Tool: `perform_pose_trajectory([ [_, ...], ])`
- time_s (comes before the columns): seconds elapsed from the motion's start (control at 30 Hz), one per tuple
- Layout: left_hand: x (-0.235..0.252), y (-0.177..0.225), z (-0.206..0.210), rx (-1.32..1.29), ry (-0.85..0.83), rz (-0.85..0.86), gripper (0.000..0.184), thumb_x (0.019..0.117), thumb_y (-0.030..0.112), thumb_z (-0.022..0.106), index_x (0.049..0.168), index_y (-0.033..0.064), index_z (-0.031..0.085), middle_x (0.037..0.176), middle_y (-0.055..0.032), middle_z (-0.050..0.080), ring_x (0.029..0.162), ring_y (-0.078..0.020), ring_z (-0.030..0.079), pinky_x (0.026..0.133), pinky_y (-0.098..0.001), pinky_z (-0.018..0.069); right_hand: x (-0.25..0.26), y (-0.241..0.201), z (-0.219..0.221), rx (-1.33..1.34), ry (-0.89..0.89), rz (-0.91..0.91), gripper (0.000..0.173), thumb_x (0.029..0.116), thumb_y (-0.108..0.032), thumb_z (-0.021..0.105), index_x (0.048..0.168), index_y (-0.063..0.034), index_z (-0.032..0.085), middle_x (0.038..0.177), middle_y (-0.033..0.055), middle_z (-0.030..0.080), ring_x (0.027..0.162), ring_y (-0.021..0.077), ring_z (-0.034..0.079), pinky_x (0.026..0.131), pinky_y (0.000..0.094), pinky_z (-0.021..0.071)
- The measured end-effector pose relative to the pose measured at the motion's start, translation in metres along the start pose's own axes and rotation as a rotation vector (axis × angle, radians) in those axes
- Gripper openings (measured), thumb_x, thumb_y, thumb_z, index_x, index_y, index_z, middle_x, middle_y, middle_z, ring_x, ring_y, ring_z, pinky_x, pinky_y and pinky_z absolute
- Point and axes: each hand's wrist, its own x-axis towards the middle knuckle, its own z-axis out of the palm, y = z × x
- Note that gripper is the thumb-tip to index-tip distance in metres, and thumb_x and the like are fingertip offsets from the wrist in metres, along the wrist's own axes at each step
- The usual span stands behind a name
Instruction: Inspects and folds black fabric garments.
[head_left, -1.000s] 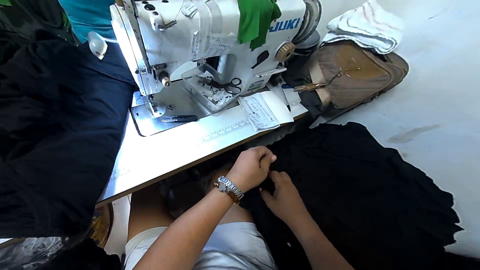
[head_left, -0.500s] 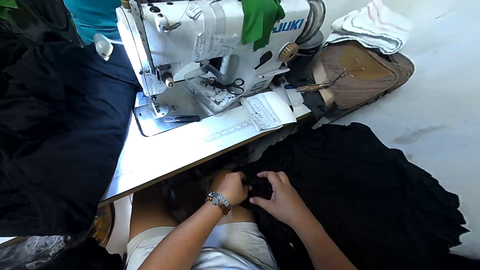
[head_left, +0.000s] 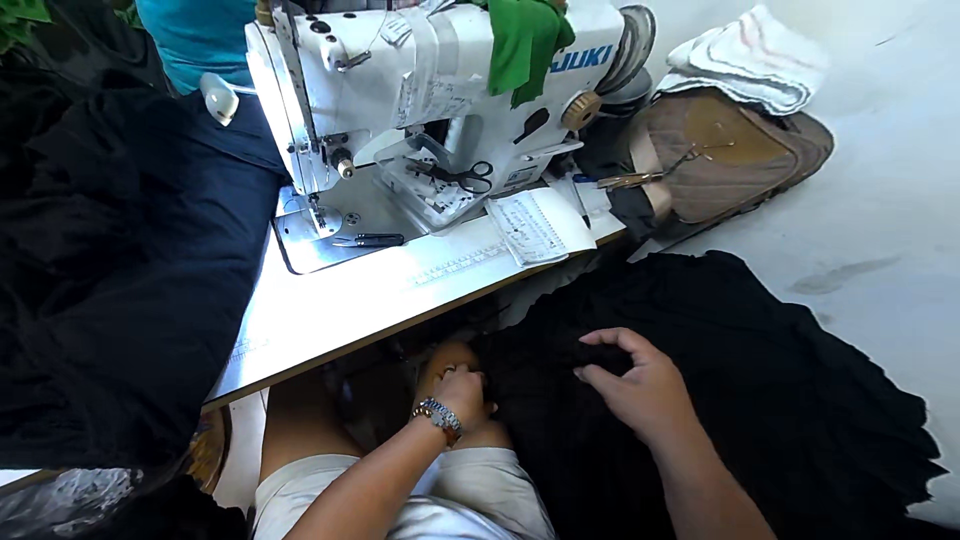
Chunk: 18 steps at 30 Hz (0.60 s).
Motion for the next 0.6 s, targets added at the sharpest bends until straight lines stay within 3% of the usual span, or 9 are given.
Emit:
perform_pose_trajectory([
  [0.07,-0.006,0.001,-0.008,-0.25,0.059,0.008,0.036,0.0967,0.035,0.07,0.119,0.0068,0.07,0.112,-0.0166,0.071,0.105,-0.0321,0.068,0.092,-0.0552,0.0551,-0.001,0.0,-0.014,0.048,0.019,0.013,0.038,0.0779,0.006,0.079,0.112,-0.0073,0.069,0.114,0.0109,0.069,0.104,0.0253,0.065,0.085,0.0549,0.0536],
  [0.1,-0.011,0.004,-0.013,-0.443,0.083,0.012,0.032,0.0977,0.03,0.07,0.114,0.003,0.068,0.101,-0.0163,0.07,0.092,-0.0285,0.068,0.083,-0.0502,0.056,-0.002,0.0,-0.018,0.069,0.028,0.005,0.038,0.0768,0.005,0.078,0.111,-0.0086,0.069,0.113,0.0087,0.069,0.103,0.0222,0.065,0.084,0.0512,0.0541],
  [0.17,-0.019,0.014,-0.028,-0.766,0.098,0.01,0.026,0.0994,0.025,0.069,0.11,0.001,0.064,0.092,-0.0116,0.067,0.079,-0.0189,0.064,0.074,-0.0383,0.0555,-0.001,0.003,-0.021,0.077,0.027,-0.027,0.04,0.0745,0.0,0.076,0.112,-0.0127,0.069,0.114,0.0038,0.069,0.103,0.0172,0.065,0.082,0.0455,0.0565],
  [0.3,-0.04,0.056,-0.05,-0.928,0.113,0.067,0.024,0.1042,0.02,0.061,0.116,-0.0006,0.059,0.089,-0.01,0.06,0.071,-0.0154,0.061,0.066,-0.0321,0.0556,-0.004,-0.01,0.0,0.046,-0.069,-0.114,0.044,0.0805,0.001,0.076,0.123,-0.0039,0.066,0.125,0.0141,0.067,0.116,0.0294,0.063,0.094,0.0576,0.0521],
  [0.37,-0.047,0.073,-0.055,-0.818,0.162,0.078,0.024,0.1062,0.021,0.057,0.114,-0.0002,0.062,0.088,-0.0137,0.063,0.07,-0.0198,0.058,0.063,-0.0367,0.0502,-0.007,-0.01,0.014,0.01,-0.16,-0.139,0.061,0.0802,-0.017,0.083,0.135,-0.0059,0.06,0.131,0.0165,0.062,0.121,0.032,0.059,0.099,0.0566,0.0502],
  [0.43,-0.048,0.083,-0.063,-0.772,0.152,0.066,0.024,0.1072,0.023,0.055,0.116,0.0018,0.063,0.089,-0.0126,0.063,0.071,-0.0197,0.058,0.063,-0.0371,0.0491,-0.011,-0.007,0.019,-0.051,-0.172,-0.13,0.09,0.0679,-0.038,0.091,0.144,-0.01,0.051,0.134,0.0178,0.056,0.123,0.0346,0.055,0.098,0.0564,0.0495],
  [0.47,-0.048,0.086,-0.065,-0.772,0.141,0.083,0.024,0.1067,0.022,0.056,0.116,0.0018,0.064,0.086,-0.0115,0.062,0.069,-0.0183,0.056,0.061,-0.0351,0.0477,-0.012,-0.005,0.018,-0.071,-0.149,-0.122,0.093,0.0659,-0.036,0.093,0.145,-0.0103,0.05,0.133,0.0189,0.055,0.122,0.036,0.056,0.097,0.0577,0.0498],
  [0.53,-0.05,0.09,-0.068,-0.748,0.106,0.174,0.023,0.1054,0.019,0.059,0.117,-0.0005,0.064,0.083,-0.0104,0.06,0.066,-0.0163,0.053,0.06,-0.0325,0.0464,-0.015,-0.003,0.014,-0.067,-0.071,-0.124,0.079,0.0713,-0.016,0.089,0.141,-0.0074,0.053,0.128,0.02,0.061,0.115,0.0369,0.061,0.093,0.0594,0.0522],
  [0.6,-0.045,0.089,-0.067,-0.687,0.102,0.336,0.023,0.1016,0.016,0.065,0.116,-0.0022,0.065,0.087,-0.0093,0.065,0.07,-0.0135,0.057,0.063,-0.0298,0.0501,-0.015,0.0,0.004,0.027,-0.032,-0.062,0.068,0.0764,-0.003,0.081,0.138,-0.0107,0.053,0.123,0.0166,0.065,0.107,0.0318,0.067,0.085,0.0572,0.0555],
])
